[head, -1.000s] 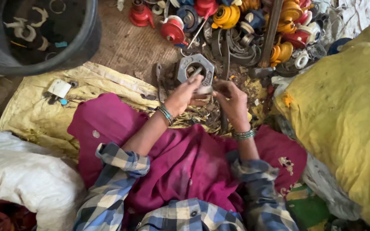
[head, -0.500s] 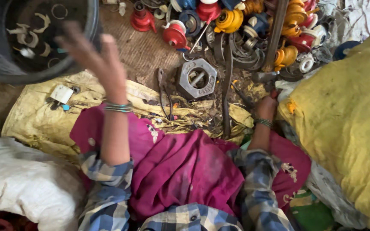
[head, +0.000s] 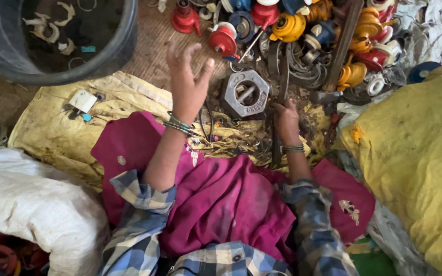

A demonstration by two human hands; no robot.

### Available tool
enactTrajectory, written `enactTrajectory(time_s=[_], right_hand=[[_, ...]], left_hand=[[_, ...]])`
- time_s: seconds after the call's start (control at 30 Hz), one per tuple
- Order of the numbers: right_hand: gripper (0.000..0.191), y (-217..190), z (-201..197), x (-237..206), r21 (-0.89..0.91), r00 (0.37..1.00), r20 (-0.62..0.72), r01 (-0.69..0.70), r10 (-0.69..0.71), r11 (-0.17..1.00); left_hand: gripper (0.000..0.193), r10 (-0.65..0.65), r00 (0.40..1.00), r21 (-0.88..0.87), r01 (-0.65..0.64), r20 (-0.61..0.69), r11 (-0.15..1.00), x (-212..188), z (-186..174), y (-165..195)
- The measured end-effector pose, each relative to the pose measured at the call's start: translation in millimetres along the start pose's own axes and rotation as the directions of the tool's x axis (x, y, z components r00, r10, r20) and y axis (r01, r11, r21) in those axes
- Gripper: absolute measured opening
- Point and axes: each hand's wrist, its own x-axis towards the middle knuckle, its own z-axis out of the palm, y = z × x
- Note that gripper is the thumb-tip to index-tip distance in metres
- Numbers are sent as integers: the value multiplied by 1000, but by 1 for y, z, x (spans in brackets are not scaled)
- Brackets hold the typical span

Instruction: The person sits on the floor and uses a hammer and metal tool to break apart yellow plastic objects. They repeatedly strike the objects, remove broken pieces, and place them into a nearby bucket.

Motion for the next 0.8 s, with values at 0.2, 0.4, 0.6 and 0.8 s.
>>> enactTrajectory(time_s=[0.2, 0.4, 0.6, 0.8], right_hand=[[38, -11, 9, 4, -242, 989, 129, 106, -77, 964], [32, -10, 22, 3, -410, 977, 198, 150, -73, 900], [30, -8, 29, -3, -373, 975, 167, 199, -146, 906], [21, -15, 24, -3, -300, 973, 215, 148, -84, 942]], left_hand=[[47, 76, 996, 61, -74, -42, 995, 3, 9, -4], [43, 56, 995, 22, -54, -86, 998, 15, 14, -6], [41, -62, 975, -76, 46, -213, 996, 28, -6, -25], [32, -381, 918, -767, 167, -108, 620, 36, -7, -41]])
